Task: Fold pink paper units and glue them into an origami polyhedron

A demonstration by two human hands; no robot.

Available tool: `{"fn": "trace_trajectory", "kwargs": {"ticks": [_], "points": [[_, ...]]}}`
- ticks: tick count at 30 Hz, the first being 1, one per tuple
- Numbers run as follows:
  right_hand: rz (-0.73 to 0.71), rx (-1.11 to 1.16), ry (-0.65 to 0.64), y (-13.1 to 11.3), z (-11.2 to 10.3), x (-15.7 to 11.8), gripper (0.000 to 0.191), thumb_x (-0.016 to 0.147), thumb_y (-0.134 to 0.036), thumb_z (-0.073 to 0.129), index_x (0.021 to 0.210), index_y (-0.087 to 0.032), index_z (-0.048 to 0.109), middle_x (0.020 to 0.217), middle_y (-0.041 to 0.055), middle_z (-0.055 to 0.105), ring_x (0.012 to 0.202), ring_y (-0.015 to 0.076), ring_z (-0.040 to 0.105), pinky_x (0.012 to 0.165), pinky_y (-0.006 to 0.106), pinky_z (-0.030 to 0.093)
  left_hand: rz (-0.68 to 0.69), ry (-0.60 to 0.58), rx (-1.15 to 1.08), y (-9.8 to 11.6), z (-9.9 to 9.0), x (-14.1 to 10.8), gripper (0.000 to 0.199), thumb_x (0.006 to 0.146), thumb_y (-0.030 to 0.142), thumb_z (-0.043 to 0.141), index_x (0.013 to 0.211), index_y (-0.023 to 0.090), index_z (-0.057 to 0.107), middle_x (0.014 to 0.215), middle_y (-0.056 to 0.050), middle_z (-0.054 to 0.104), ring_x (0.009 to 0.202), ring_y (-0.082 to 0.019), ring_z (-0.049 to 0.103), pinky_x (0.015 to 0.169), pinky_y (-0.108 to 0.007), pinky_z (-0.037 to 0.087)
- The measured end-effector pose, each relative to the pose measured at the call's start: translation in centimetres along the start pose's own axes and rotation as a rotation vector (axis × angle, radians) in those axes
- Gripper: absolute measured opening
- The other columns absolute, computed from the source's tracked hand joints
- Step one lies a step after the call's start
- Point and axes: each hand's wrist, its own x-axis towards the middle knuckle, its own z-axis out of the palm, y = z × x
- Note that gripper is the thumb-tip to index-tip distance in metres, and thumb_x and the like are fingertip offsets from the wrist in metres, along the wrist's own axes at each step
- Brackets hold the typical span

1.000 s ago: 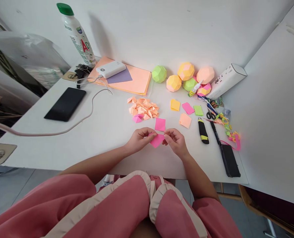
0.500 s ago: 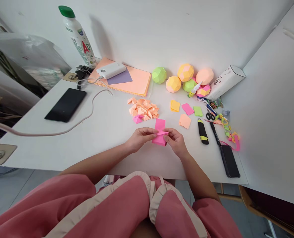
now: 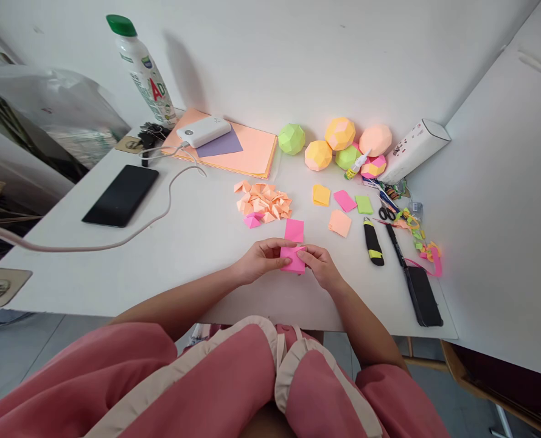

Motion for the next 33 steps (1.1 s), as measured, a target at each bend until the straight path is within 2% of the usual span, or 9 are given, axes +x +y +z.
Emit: {"fn": "trace_trajectory", "kwargs": {"ticks": [3,9,14,17,20,24,26,29,33], "points": [[0.023,-0.001,-0.044,0.02,-0.04,0.05,0.025,0.076,-0.040,0.062,0.065,-0.017,0.060,0.062,-0.0019,0.052,0.057,0.0109,0.050,0.052,0.025,0.047,0.039,-0.020,0.041,-0.10,-0.03,-0.05,0.025,0.066,0.020,0.076,0.091,0.020,0.071,0.085,-0.002,0.065,0.079,-0.016,0.065,0.075,-0.034,0.055],[-0.025,-0.028,-0.054,-0.12,0.02,-0.01,0.024,0.077,-0.039,0.062,0.068,-0.017,0.061,0.064,-0.0018,0.053,0.059,0.0103,0.051,0.056,0.025,0.047,0.115,0.021,0.156,-0.11,-0.12,-0.11,0.019,0.069,0.025,0.074,0.088,0.022,0.074,0.088,-0.004,0.062,0.079,-0.015,0.061,0.068,-0.030,0.053],[-0.052,-0.028,-0.075,-0.15,0.09,-0.07,0.018,0.073,-0.034,0.070,0.081,-0.019,0.064,0.081,0.0005,0.059,0.068,0.0107,0.055,0.060,0.025,0.048,0.186,0.158,0.193,-0.17,-0.29,0.01,0.019,0.066,0.027,0.076,0.085,0.021,0.074,0.084,-0.003,0.062,0.073,-0.013,0.059,0.067,-0.030,0.051],[-0.121,-0.030,-0.008,-0.06,-0.08,-0.02,0.018,0.073,-0.034,0.070,0.079,-0.018,0.064,0.085,0.0020,0.061,0.070,0.0106,0.056,0.064,0.025,0.048,0.146,0.232,0.157,-0.22,-0.29,0.11,0.028,0.064,0.028,0.077,0.090,0.019,0.070,0.075,0.000,0.062,0.068,-0.013,0.060,0.067,-0.032,0.051],[-0.126,0.011,0.080,0.07,-0.36,0.08,0.021,0.075,-0.036,0.068,0.076,-0.017,0.063,0.074,0.0011,0.062,0.064,0.0108,0.057,0.063,0.027,0.048,0.093,0.187,0.157,-0.20,-0.16,0.08,0.043,0.065,0.027,0.077,0.104,0.018,0.063,0.070,0.003,0.058,0.065,-0.012,0.060,0.065,-0.030,0.051],[-0.020,0.006,0.050,0.11,-0.36,0.10,0.026,0.073,-0.039,0.070,0.069,-0.016,0.059,0.061,-0.0014,0.059,0.055,0.0099,0.054,0.055,0.025,0.047,0.096,0.086,0.162,-0.26,0.16,-0.15,0.058,0.068,0.027,0.075,0.120,0.023,0.050,0.082,0.001,0.060,0.075,-0.012,0.062,0.068,-0.028,0.052],[0.003,0.005,0.019,0.05,-0.19,0.07,0.027,0.072,-0.039,0.070,0.067,-0.016,0.058,0.059,-0.0022,0.058,0.054,0.0090,0.054,0.053,0.023,0.046,0.090,0.073,0.179,-0.37,0.26,-0.23,0.051,0.069,0.030,0.074,0.114,0.021,0.053,0.082,-0.001,0.061,0.074,-0.013,0.062,0.067,-0.029,0.052],[-0.001,0.041,0.009,-0.06,0.00,0.04,0.027,0.072,-0.040,0.071,0.070,-0.016,0.058,0.060,-0.0023,0.059,0.053,0.0094,0.055,0.052,0.024,0.048,0.104,0.119,0.217,-0.55,0.23,-0.20,0.035,0.071,0.035,0.071,0.098,0.016,0.058,0.073,-0.001,0.062,0.068,-0.013,0.062,0.067,-0.031,0.052],[0.019,0.035,-0.031,-0.01,-0.10,0.08,0.028,0.071,-0.041,0.071,0.078,-0.016,0.061,0.063,-0.0007,0.062,0.054,0.0109,0.059,0.050,0.024,0.049,0.148,0.200,0.209,-0.52,0.11,-0.18,0.034,0.071,0.035,0.071,0.092,0.019,0.050,0.072,0.001,0.062,0.066,-0.013,0.063,0.066,-0.031,0.051]]}}
